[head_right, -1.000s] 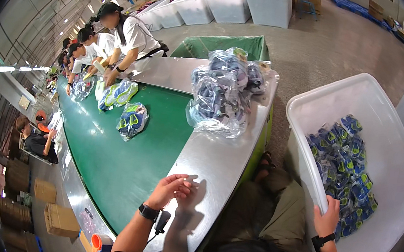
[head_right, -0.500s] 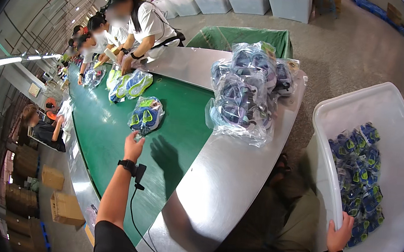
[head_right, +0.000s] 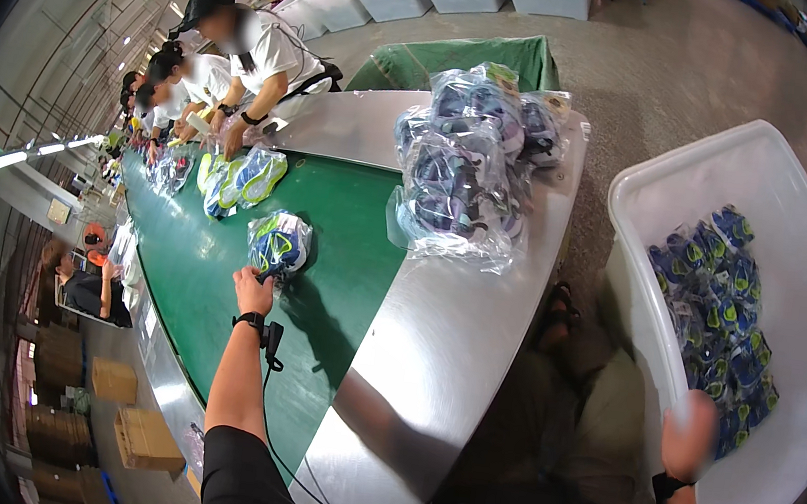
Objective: The person picks packaged shoes from a conveyor belt and places them into a large white bin. Later, the person moves to another area and handles a different bin containing packaged footwear, continuing to sort items by hand.
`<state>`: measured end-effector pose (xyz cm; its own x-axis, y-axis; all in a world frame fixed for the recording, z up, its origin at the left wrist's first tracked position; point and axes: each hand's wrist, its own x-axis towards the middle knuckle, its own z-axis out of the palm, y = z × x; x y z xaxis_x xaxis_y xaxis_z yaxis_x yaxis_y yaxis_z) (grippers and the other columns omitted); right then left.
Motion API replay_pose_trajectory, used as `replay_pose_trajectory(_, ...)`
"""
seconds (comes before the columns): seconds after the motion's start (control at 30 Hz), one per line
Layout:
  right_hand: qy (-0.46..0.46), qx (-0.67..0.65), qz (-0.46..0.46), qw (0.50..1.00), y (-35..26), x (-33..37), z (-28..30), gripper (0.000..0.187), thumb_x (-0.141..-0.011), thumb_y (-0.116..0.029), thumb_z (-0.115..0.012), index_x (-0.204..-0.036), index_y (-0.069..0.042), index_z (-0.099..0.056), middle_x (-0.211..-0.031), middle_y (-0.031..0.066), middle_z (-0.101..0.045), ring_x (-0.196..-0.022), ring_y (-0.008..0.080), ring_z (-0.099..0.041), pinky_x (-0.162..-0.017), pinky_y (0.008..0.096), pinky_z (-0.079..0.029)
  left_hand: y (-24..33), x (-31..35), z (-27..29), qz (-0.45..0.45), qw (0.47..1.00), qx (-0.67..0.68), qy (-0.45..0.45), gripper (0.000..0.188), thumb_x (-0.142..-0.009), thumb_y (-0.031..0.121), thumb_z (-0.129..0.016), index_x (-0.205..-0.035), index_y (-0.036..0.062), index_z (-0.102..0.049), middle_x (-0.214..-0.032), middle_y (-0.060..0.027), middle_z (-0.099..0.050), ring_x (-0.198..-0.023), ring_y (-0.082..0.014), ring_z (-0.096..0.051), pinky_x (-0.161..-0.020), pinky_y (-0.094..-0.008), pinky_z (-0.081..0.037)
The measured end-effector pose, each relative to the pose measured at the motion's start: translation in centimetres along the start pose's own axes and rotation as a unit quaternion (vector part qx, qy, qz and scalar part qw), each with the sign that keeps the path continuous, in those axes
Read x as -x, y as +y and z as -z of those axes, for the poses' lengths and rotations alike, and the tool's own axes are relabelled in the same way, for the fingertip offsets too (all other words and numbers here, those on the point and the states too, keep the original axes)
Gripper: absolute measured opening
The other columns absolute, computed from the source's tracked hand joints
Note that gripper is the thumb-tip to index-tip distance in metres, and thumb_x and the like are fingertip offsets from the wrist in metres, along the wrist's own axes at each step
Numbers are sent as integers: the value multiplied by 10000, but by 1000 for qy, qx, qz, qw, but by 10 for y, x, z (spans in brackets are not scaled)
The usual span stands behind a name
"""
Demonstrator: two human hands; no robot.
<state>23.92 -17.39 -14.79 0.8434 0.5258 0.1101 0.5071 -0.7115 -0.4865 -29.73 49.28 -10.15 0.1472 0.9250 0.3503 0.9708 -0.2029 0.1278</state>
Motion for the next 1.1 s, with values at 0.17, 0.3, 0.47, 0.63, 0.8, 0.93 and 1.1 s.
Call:
replay_pose_trajectory(0.17,9,-19,14,1000,3,2,0,475,-825,-99,-732,-1271,-28,-583,-1184,175,-559,-1107,421,-585,-949,472,-491,-22,31,1,28,998,40,-39,410,-849,248,-822,-1124,28,-613,-1117,-203,-623,-1083,-413,-611,-939,-485,-497)
replay_pose_trajectory(0.3,14,-24,26,999,9,5,-1,500,-837,-128,-741,-1300,-15,-589,-1180,172,-560,-1111,413,-588,-936,465,-493,-26,56,1,25,997,70,-34,390,-858,266,-820,-1075,-1,-637,-1002,-213,-677,-987,-417,-644,-889,-482,-517)
replay_pose_trajectory(0.47,11,-61,38,997,13,5,3,488,-843,-151,-742,-1290,-13,-607,-1164,164,-570,-1109,398,-590,-938,460,-490,5,95,36,114,954,249,-120,289,-938,241,-755,-1016,-9,-633,-892,-114,-660,-782,-248,-650,-635,-391,-548)
replay_pose_trajectory(0.63,38,-118,52,991,-16,-4,21,494,-777,-129,-792,-1234,-29,-632,-1142,180,-601,-1085,390,-592,-945,444,-487,83,146,128,97,861,431,-252,193,-1024,244,-654,-995,55,-631,-865,4,-592,-776,-93,-559,-641,-263,-512)
replay_pose_trajectory(0.8,13,-225,214,951,-100,-6,55,517,-789,-266,-818,-1227,-42,-662,-1140,171,-649,-1131,379,-600,-982,456,-494,204,205,215,-10,767,527,-367,161,-1046,151,-609,-1036,-10,-614,-849,-34,-622,-735,-105,-581,-670,-256,-481)
replay_pose_trajectory(0.93,1,-354,359,864,-173,10,89,692,-742,-307,-872,-1331,-75,-594,-1314,150,-579,-1265,357,-551,-1062,500,-442,275,245,258,-136,781,400,-461,64,-1035,64,-575,-986,43,-541,-861,-1,-498,-788,-104,-459,-725,-253,-403)
replay_pose_trajectory(1.1,-6,-292,483,825,-200,29,104,891,-681,-352,-918,-1396,-21,-501,-1327,132,-552,-1323,331,-494,-1148,530,-358,339,282,251,-182,682,448,-549,114,-1062,125,-606,-1098,19,-586,-894,-14,-580,-785,-97,-517,-724,-257,-450)
